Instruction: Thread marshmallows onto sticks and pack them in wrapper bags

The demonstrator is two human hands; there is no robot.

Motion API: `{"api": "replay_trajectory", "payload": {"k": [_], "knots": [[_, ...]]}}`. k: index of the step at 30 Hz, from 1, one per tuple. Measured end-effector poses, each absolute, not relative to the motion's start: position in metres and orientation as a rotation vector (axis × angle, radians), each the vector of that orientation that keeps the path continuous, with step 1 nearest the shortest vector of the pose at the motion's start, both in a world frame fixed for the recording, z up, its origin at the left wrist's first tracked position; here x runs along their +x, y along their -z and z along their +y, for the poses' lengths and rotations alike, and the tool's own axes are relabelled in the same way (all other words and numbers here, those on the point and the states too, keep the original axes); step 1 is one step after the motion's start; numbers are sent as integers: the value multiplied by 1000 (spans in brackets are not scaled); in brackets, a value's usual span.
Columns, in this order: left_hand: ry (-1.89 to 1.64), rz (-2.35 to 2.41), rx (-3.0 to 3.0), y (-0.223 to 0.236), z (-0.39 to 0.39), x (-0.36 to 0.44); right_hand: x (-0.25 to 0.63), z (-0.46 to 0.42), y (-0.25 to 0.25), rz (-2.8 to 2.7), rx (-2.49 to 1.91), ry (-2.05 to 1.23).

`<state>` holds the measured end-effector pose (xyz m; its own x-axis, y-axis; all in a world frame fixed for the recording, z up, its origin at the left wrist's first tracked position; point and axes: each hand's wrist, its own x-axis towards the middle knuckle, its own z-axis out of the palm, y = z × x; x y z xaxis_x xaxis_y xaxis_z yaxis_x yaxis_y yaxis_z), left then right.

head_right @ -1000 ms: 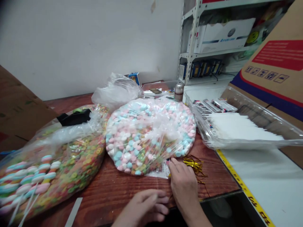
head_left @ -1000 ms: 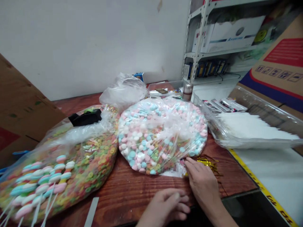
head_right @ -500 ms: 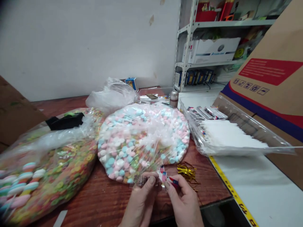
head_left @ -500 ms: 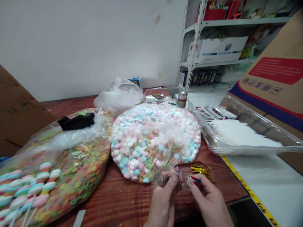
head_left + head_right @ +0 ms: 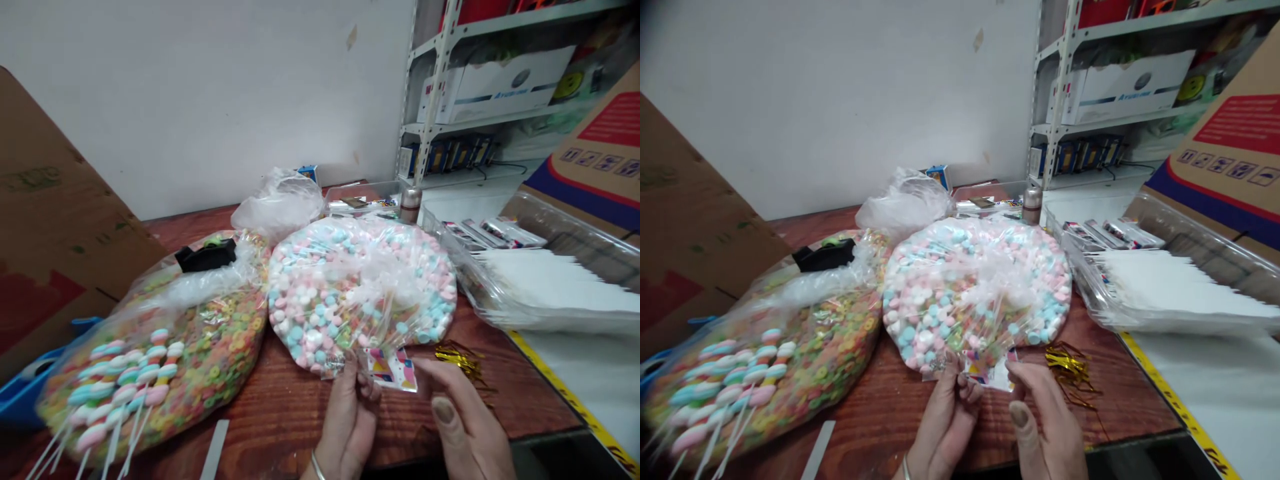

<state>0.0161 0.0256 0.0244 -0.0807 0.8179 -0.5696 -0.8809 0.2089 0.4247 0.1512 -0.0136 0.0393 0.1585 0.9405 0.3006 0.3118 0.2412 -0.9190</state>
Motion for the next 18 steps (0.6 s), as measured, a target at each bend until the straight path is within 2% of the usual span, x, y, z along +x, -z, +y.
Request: {"api": "replay_trajectory", "payload": {"k": [7,13,18], "knots": [[-1419,834,-90,-22,22,10,134,-8,-33,-1580,-1180,-583],[-1456,880,202,-22,20,7,133,4,-27,-1775,-1211,-567],[-1344,938,294,-26,13,3,133,-1,-5,-1724,-1289,-476]]}}
